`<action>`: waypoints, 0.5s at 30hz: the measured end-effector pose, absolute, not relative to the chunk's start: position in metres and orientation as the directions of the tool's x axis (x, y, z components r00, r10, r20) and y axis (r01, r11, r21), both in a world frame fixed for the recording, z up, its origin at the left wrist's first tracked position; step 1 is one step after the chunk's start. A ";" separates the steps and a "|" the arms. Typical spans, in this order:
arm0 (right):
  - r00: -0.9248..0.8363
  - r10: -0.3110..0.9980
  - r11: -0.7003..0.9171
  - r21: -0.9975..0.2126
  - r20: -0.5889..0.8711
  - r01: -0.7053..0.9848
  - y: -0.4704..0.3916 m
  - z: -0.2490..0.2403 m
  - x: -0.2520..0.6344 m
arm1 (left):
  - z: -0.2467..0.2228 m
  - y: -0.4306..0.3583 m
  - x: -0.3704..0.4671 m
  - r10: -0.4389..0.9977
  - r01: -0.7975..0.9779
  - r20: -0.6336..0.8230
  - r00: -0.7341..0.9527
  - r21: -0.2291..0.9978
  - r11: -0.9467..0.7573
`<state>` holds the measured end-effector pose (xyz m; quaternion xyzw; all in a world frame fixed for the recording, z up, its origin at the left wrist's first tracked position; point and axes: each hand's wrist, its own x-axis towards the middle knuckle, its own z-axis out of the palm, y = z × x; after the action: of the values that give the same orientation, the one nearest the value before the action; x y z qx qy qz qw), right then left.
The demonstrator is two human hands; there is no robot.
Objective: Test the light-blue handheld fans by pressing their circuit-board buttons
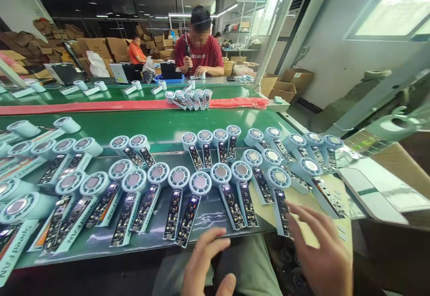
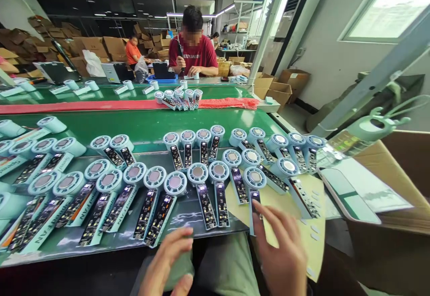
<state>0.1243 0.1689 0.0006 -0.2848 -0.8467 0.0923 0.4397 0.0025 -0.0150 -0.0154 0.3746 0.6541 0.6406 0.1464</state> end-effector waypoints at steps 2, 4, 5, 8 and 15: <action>-0.365 0.600 0.755 -0.353 0.712 0.552 0.190 -0.005 0.159 | -0.013 0.001 0.007 0.733 -0.028 0.072 -0.677 0.992 -0.124; -0.416 0.593 0.713 -0.210 0.689 0.669 0.210 -0.014 0.194 | -0.009 0.012 0.006 0.770 -0.272 -0.078 -0.634 0.954 -0.127; -0.476 0.573 0.716 -0.125 0.667 0.687 0.219 -0.019 0.208 | -0.008 0.017 0.003 0.776 -0.343 -0.118 -0.619 0.930 -0.132; -0.620 0.511 0.741 0.060 0.595 0.668 0.237 -0.032 0.235 | -0.008 0.026 -0.005 0.743 -0.425 -0.168 -0.648 0.889 -0.170; -0.750 0.321 0.867 0.138 0.579 0.478 0.247 -0.044 0.251 | -0.011 0.034 -0.013 0.668 -0.604 -0.317 -0.674 0.756 -0.250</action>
<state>0.2515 0.2472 -0.0438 -0.2159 -0.9247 -0.1402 0.2804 -0.0127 0.0340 -0.0114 0.0343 0.4613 0.7899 0.4025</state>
